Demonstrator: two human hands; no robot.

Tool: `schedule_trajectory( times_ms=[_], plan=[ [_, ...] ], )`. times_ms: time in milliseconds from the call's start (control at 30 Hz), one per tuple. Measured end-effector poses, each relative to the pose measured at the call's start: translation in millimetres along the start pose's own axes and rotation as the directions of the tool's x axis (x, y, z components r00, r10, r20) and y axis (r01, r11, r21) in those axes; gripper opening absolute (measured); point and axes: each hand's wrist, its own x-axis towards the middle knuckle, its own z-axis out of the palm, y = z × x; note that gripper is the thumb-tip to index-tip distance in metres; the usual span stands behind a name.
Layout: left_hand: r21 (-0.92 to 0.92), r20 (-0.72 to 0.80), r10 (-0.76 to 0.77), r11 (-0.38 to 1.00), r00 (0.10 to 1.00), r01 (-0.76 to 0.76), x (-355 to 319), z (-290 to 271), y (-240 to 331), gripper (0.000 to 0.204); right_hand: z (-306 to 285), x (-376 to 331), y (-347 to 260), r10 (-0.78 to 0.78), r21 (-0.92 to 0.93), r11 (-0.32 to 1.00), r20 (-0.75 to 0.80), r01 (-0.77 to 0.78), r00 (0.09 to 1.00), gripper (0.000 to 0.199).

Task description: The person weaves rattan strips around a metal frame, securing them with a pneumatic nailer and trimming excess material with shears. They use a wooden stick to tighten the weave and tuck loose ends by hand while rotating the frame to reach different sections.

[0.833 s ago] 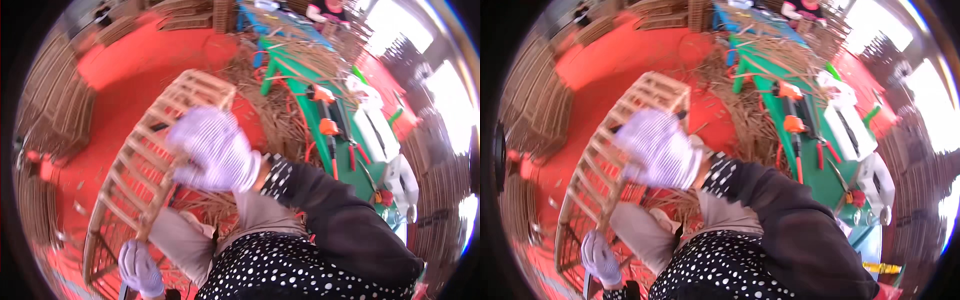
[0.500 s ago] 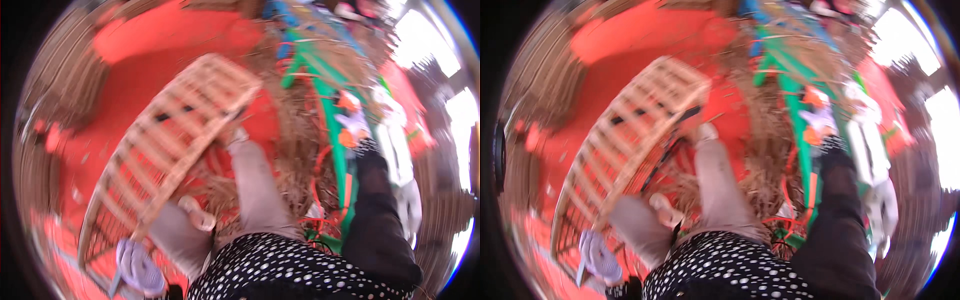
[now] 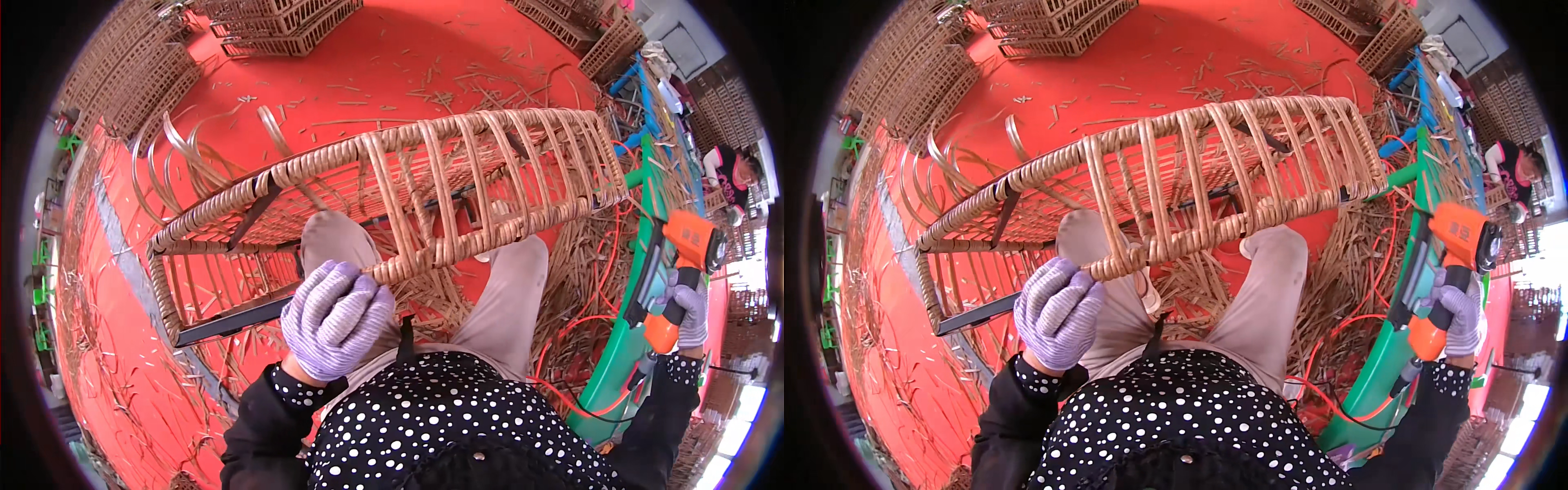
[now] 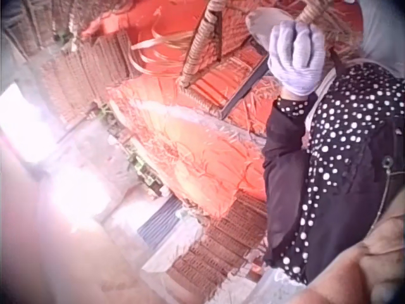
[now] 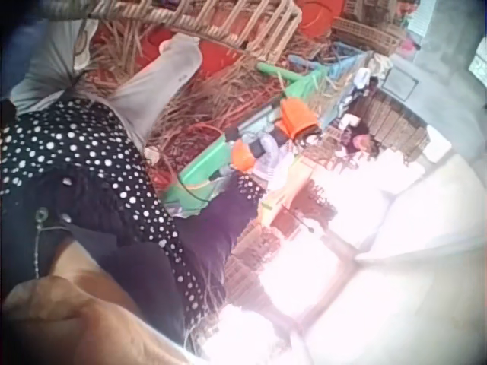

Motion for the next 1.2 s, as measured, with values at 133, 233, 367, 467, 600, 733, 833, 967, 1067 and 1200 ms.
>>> schedule_trajectory(
  times_ms=[133, 233, 367, 467, 600, 733, 833, 967, 1067, 1200],
  plan=[
    [-0.016, -0.005, 0.034, 0.999, 0.999, -0.034, -4, -1, -1, 0.029, 112, -29, -87, -0.036, -0.219, 0.974, 0.114, 0.060, 0.993, 0.034],
    [-0.033, -0.029, 0.028, 0.999, 0.999, -0.029, -4, 1, 0, 0.027, 175, -27, -112, 0.239, -0.235, 0.957, 0.315, -0.168, 0.919, 0.030],
    [-0.049, -0.023, 0.054, 0.997, 0.998, -0.055, -2, 1, -1, 0.025, 239, -12, -102, 0.689, 0.020, 0.671, 0.352, -0.741, 0.634, 0.045],
    [-0.056, -0.050, 0.047, 0.997, 0.998, -0.050, -3, 3, -1, 0.024, 268, -7, -92, 0.742, -0.013, 0.567, 0.444, -0.824, 0.503, 0.044],
    [-0.074, -0.051, 0.051, 0.996, 0.997, -0.054, -6, 3, -2, 0.022, 281, -6, -92, 0.743, -0.069, 0.567, 0.474, -0.821, 0.473, 0.043],
    [-0.062, -0.086, 0.065, 0.996, 0.994, -0.071, -7, 4, -2, 0.024, 282, -9, -91, 0.744, -0.095, 0.565, 0.488, -0.820, 0.456, 0.042],
    [-0.067, -0.100, 0.082, 0.994, 0.992, -0.089, -8, 4, -2, 0.025, 286, -13, -83, 0.740, -0.101, 0.562, 0.504, -0.821, 0.445, 0.042],
    [-0.102, -0.089, 0.107, 0.988, 0.990, -0.116, -8, 4, -4, 0.027, 297, -18, -68, 0.736, -0.113, 0.555, 0.529, -0.824, 0.423, 0.041],
    [-0.109, -0.102, 0.112, 0.986, 0.988, -0.123, -8, 4, -5, 0.028, 296, -19, -67, 0.728, -0.116, 0.560, 0.542, -0.821, 0.420, 0.040],
    [-0.136, -0.128, 0.084, 0.985, 0.988, -0.102, -8, 5, -5, 0.025, 281, -17, -82, 0.722, -0.140, 0.592, 0.531, -0.794, 0.444, 0.039]
  ],
)
